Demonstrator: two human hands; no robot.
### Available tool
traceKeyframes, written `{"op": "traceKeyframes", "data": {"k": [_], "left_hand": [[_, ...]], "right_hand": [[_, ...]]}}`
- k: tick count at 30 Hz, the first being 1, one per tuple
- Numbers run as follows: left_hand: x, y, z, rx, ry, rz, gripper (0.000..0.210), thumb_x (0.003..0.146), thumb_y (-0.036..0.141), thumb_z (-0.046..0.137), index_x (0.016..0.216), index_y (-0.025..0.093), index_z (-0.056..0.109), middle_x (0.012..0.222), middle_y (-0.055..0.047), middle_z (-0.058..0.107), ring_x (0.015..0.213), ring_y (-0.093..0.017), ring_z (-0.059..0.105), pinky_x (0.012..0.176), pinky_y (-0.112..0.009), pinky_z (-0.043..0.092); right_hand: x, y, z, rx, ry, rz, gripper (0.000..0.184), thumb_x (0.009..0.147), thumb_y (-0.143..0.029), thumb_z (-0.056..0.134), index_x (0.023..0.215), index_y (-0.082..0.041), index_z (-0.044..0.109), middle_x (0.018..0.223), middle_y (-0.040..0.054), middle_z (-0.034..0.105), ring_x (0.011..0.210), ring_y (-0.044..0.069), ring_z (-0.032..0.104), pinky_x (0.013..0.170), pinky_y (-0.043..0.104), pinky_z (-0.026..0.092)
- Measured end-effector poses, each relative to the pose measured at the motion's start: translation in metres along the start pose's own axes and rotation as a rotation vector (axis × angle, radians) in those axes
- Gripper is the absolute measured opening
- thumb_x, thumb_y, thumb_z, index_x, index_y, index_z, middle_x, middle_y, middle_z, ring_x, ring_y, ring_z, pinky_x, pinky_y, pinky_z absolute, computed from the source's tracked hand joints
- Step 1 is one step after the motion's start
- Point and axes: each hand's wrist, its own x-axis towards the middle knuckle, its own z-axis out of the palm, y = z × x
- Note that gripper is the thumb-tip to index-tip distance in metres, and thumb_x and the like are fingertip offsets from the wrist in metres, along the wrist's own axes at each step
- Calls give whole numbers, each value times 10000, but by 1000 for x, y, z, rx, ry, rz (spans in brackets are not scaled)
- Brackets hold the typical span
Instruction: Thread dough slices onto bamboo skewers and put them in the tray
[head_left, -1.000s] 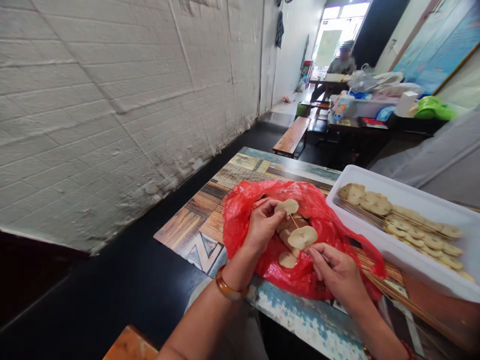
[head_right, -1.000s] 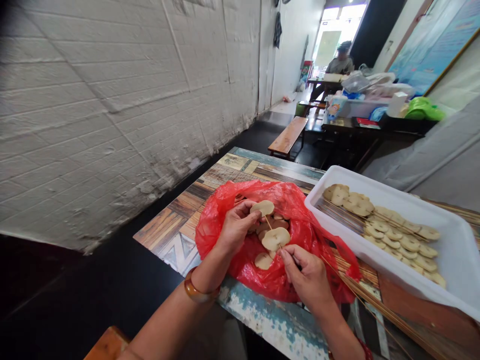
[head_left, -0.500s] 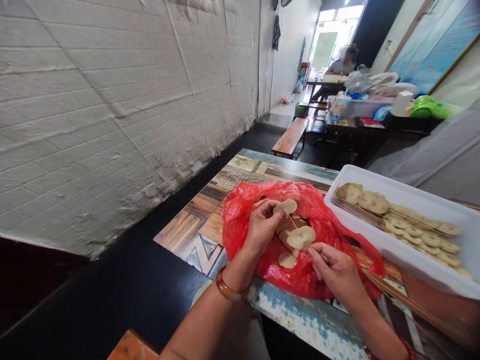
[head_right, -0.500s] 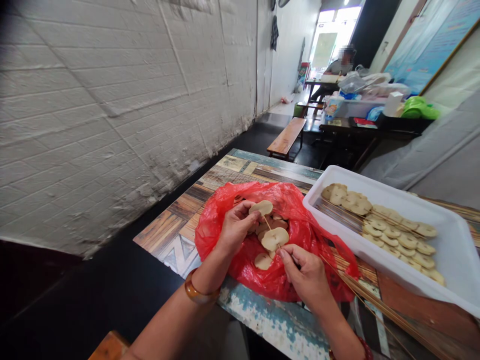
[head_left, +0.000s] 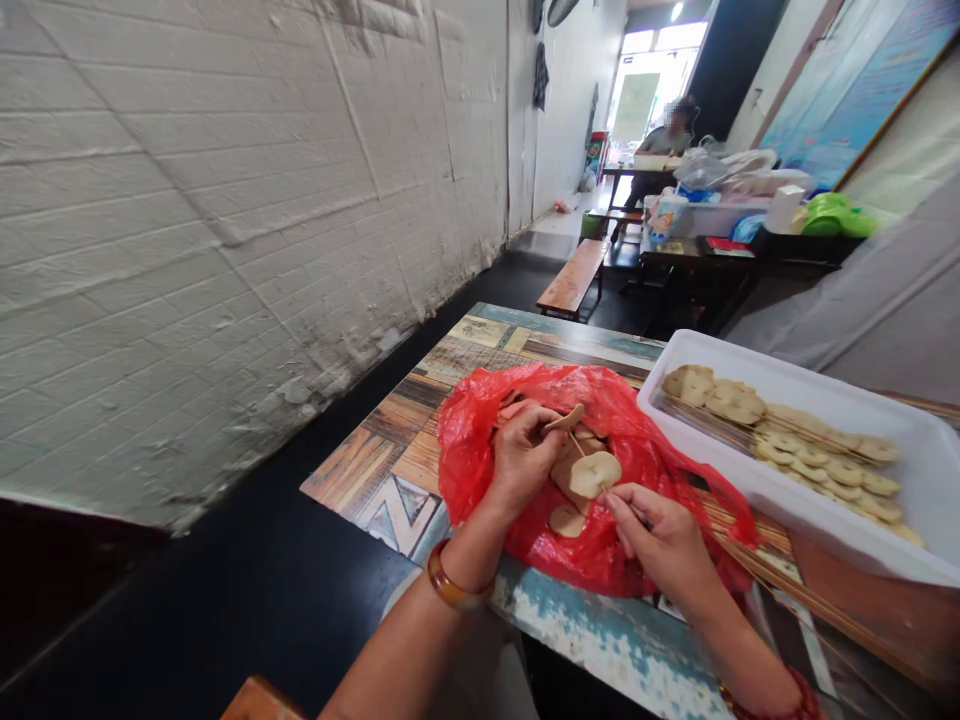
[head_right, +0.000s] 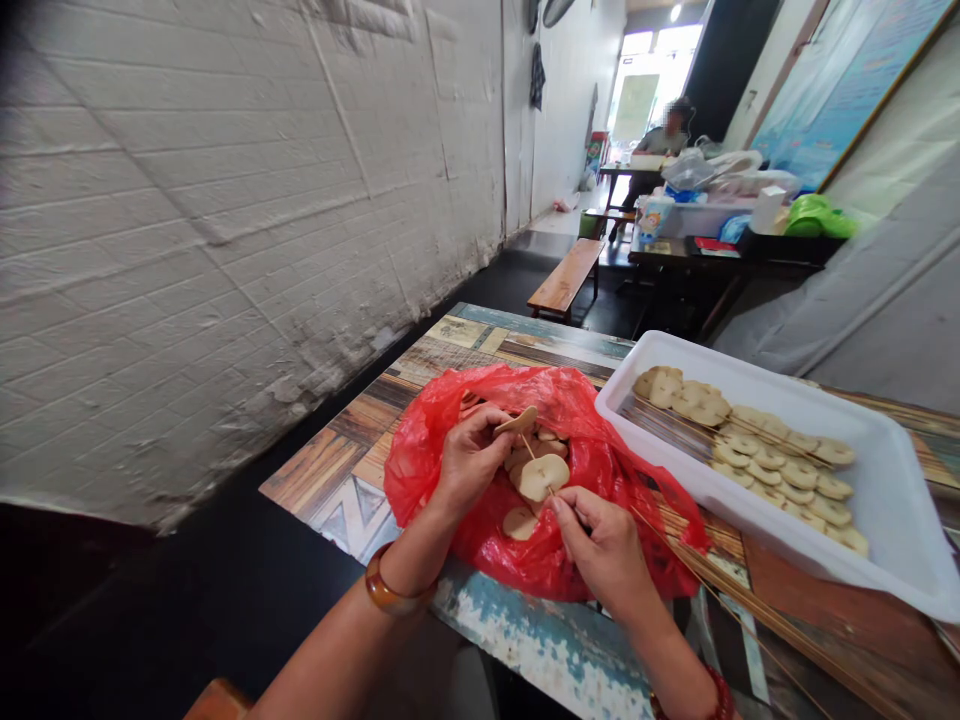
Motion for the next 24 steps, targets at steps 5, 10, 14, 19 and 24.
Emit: {"op": "traceKeyframes", "data": {"k": [5,10,14,19,24], "left_hand": [[0,-2,1,4,-8,4,46,731,219,611,752,182,631,705,-12,593,674,-136,536,641,-238,412],[-1,-9,4,-11,0,-6,72,742,230,617,788,177,633,737,-10,591,681,-127,535,637,-230,414],[-1,-5,5,-124,-6,-74,126,702,246,675,782,169,615,726,7,583,663,-109,524,623,-213,410],[0,5,3,-376,-33,-210,243,647,291,734,806,166,599,776,7,606,673,-102,550,652,-217,433],[-1,3,1,-422,-108,-320,267,698,389,691,787,145,630,679,-12,623,605,-97,547,592,-206,398]], "right_hand": [[1,-3,1,-10,32,-15,327,874,-430,453,723,-195,622,446,-49,469,414,108,454,447,217,372],[2,-2,1,-17,47,-34,337,879,-434,447,715,-191,615,456,-47,474,418,109,458,456,218,379],[2,-2,2,-18,64,-44,326,880,-423,455,716,-191,614,468,-44,477,434,112,469,469,218,379],[1,-2,3,-18,60,-37,330,878,-435,451,726,-196,622,467,-44,480,424,114,470,455,220,376],[-1,0,4,-56,71,-57,323,880,-422,451,749,-197,643,485,-37,515,433,115,494,450,215,384]]}}
